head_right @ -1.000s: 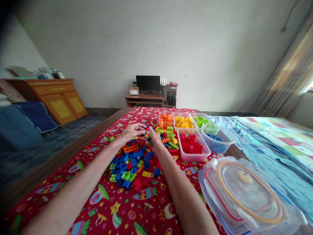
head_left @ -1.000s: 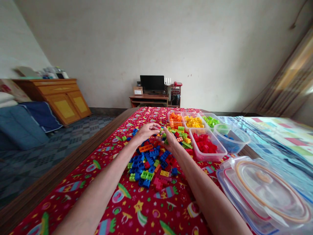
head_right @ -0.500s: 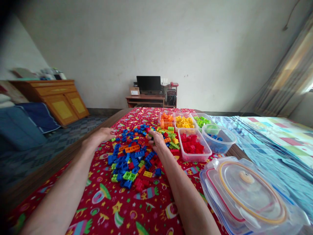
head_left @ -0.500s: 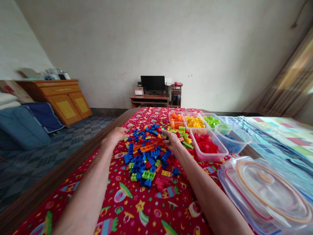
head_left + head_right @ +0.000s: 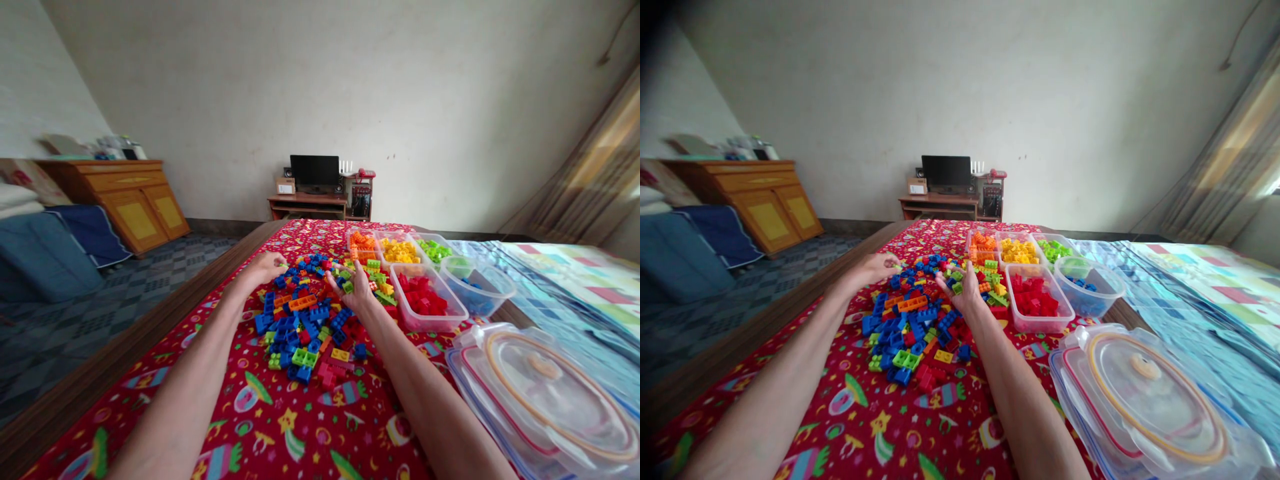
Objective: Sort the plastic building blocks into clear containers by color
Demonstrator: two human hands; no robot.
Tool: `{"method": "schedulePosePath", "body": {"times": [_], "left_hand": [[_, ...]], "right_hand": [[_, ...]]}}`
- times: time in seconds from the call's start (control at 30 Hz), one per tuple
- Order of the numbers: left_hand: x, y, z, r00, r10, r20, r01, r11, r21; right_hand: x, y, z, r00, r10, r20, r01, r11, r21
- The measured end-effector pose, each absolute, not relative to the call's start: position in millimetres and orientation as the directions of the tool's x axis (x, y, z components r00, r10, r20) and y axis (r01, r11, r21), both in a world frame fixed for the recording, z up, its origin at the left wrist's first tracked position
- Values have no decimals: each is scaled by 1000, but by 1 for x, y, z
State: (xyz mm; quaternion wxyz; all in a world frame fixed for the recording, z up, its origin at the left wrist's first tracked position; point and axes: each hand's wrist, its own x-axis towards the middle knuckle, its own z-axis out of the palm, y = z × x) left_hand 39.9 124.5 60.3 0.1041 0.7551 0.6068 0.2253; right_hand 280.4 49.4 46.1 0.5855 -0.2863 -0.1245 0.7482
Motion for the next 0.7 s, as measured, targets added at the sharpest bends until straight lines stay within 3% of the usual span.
{"method": "schedulePosePath", "body": {"times": [0.13, 0.2, 0.33, 0.57, 0.7], "left_hand": [[97, 98, 78, 414, 846, 335, 655, -533, 536], [126, 82, 79, 473, 779, 412, 618, -627, 474], [153, 67, 68, 494, 712, 499, 692, -669, 271], [144, 69, 73, 492, 671, 555, 678, -695, 238], [148, 61, 74, 535, 682, 498, 719, -677, 155]], "right_hand": [[279, 51, 44, -158, 958, -238, -824, -261, -503], [278, 50, 45, -178, 960, -217, -826, -266, -496], [276, 48, 48, -207, 955, -213, -827, -287, -484], [274, 56, 40, -123, 966, -226, -841, -223, -494], [274, 59, 39, -48, 973, -227, -831, -165, -532]]}}
